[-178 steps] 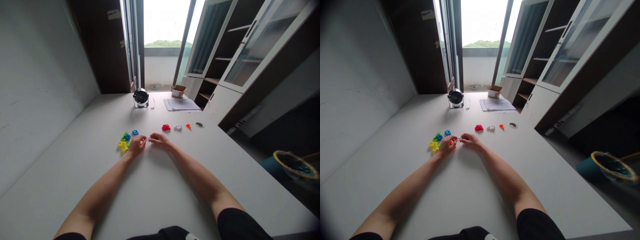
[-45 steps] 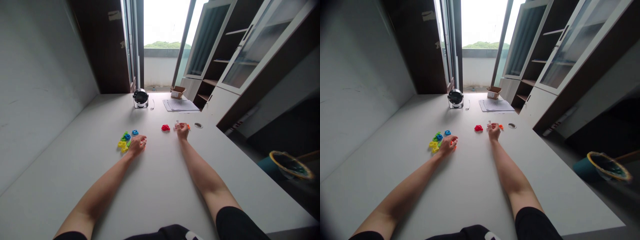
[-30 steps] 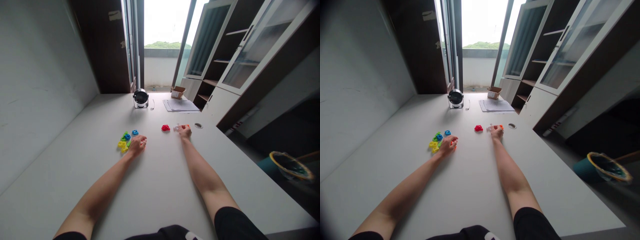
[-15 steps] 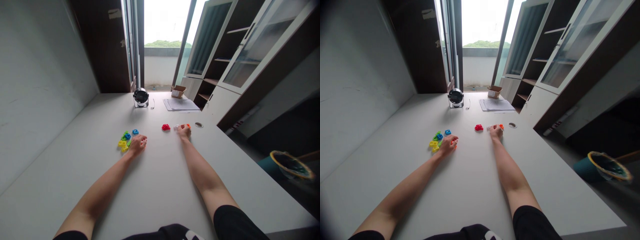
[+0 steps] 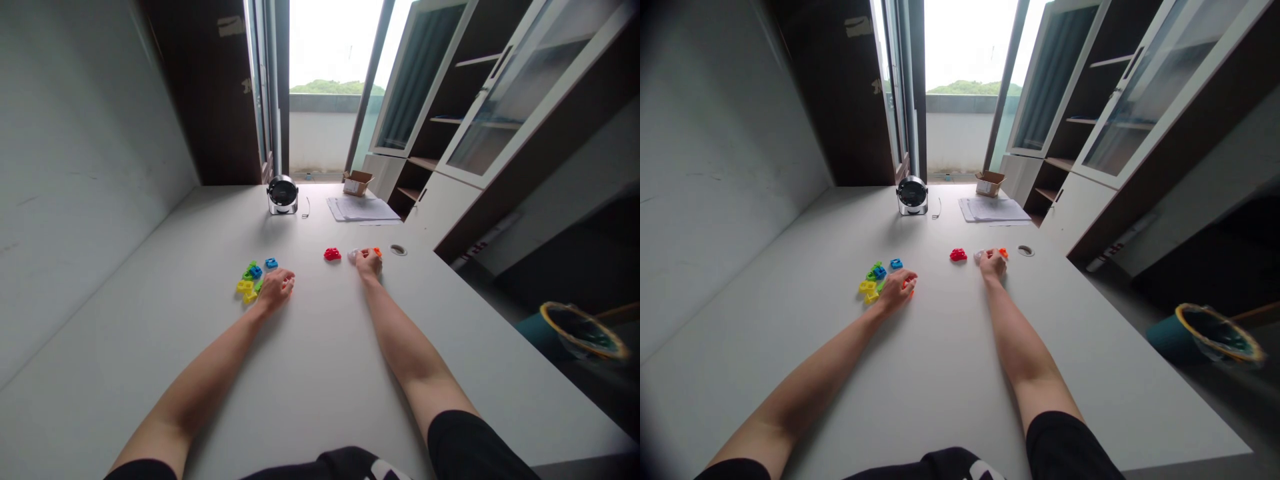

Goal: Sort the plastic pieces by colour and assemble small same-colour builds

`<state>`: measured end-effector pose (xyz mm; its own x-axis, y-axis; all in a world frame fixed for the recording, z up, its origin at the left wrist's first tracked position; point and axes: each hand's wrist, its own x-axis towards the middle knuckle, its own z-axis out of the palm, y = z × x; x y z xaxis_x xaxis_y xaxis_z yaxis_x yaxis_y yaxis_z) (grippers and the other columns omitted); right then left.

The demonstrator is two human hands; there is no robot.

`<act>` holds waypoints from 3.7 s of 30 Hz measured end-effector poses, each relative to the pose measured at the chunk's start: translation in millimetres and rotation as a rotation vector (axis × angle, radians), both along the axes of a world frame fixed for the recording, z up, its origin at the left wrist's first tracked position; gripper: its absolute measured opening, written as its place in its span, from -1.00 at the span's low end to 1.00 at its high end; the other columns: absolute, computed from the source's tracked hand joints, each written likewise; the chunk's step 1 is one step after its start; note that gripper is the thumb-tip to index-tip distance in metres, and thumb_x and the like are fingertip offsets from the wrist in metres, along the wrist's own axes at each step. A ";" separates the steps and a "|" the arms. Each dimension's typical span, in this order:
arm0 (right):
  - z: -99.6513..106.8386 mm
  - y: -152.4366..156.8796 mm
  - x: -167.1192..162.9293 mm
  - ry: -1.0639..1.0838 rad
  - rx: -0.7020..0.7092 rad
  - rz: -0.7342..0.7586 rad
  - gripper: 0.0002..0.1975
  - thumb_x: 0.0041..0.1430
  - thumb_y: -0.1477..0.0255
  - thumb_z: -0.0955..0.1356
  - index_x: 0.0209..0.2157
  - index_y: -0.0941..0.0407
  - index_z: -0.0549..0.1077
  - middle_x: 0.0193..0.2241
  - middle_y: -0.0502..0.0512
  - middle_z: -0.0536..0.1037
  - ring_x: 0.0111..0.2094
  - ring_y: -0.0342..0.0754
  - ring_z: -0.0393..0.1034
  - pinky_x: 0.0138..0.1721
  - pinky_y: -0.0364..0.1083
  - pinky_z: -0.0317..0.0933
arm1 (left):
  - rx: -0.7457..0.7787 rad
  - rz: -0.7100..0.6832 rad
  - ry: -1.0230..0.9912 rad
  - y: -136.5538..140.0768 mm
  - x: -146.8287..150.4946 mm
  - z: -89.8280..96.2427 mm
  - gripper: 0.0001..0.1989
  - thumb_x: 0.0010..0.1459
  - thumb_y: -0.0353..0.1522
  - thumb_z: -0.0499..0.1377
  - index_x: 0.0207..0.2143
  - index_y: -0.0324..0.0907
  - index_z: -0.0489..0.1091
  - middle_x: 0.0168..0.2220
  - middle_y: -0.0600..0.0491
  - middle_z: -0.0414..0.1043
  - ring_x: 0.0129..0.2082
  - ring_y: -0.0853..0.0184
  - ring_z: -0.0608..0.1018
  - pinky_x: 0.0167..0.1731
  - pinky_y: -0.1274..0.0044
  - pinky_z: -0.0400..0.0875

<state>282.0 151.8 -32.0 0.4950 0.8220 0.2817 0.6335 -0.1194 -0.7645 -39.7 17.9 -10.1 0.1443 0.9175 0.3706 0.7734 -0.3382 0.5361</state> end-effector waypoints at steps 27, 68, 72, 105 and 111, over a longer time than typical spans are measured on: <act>-2.4 -0.3 -2.4 -0.042 0.051 0.097 -0.77 0.08 0.34 0.29 -0.27 0.12 0.50 -0.36 0.16 0.56 -0.32 0.05 0.37 -0.19 -0.05 0.24 | -0.016 0.015 0.031 -0.3 0.3 2.9 -0.81 0.27 -0.36 0.10 -0.18 -0.10 0.51 -0.17 0.02 0.54 -0.17 0.26 0.54 -0.07 0.40 0.35; 26.8 -116.8 -153.1 -0.505 -0.004 1.087 -0.81 0.25 0.30 0.43 -0.13 0.05 0.48 -0.23 0.07 0.52 -0.24 -0.08 0.38 -0.27 -0.15 0.11 | -0.058 0.363 0.155 3.9 -19.5 3.1 -0.76 0.29 -0.39 0.01 -0.13 -0.09 0.47 -0.09 -0.06 0.51 -0.10 0.16 0.47 -0.06 0.38 0.25; 25.0 -112.1 -148.1 -0.490 0.030 1.078 -0.78 0.23 0.33 0.44 -0.11 0.07 0.48 -0.24 0.07 0.51 -0.24 -0.08 0.37 -0.25 -0.15 0.14 | 0.012 0.360 0.065 3.6 -15.2 8.2 -0.73 0.34 -0.37 -0.04 -0.15 -0.11 0.47 -0.12 -0.06 0.53 -0.10 0.18 0.49 -0.05 0.39 0.24; 12.4 -88.1 -136.7 -0.307 0.242 1.016 -0.71 0.17 0.42 0.46 -0.06 0.05 0.47 -0.11 0.12 0.54 -0.06 0.05 0.38 0.01 0.04 0.27 | 0.166 0.057 -0.233 1.3 -5.2 3.8 -0.79 0.23 -0.37 0.20 -0.07 -0.08 0.44 -0.24 0.03 0.57 -0.18 0.21 0.58 -0.04 0.35 0.37; 16.3 -91.5 -136.8 -0.247 0.292 1.019 -0.65 0.17 0.41 0.46 -0.01 0.07 0.42 -0.13 0.12 0.55 -0.07 0.05 0.41 0.00 0.03 0.28 | 0.069 -0.027 -0.448 2.2 -3.5 1.8 -0.84 0.24 -0.34 0.19 -0.12 -0.10 0.43 -0.26 0.05 0.57 -0.22 0.29 0.61 -0.18 0.46 0.46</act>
<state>145.1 60.3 -15.7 -0.4789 0.6989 0.5312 0.4716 0.7152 -0.5158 -43.2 20.1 -8.3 -0.0206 0.8864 0.4625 0.4605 -0.4022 0.7913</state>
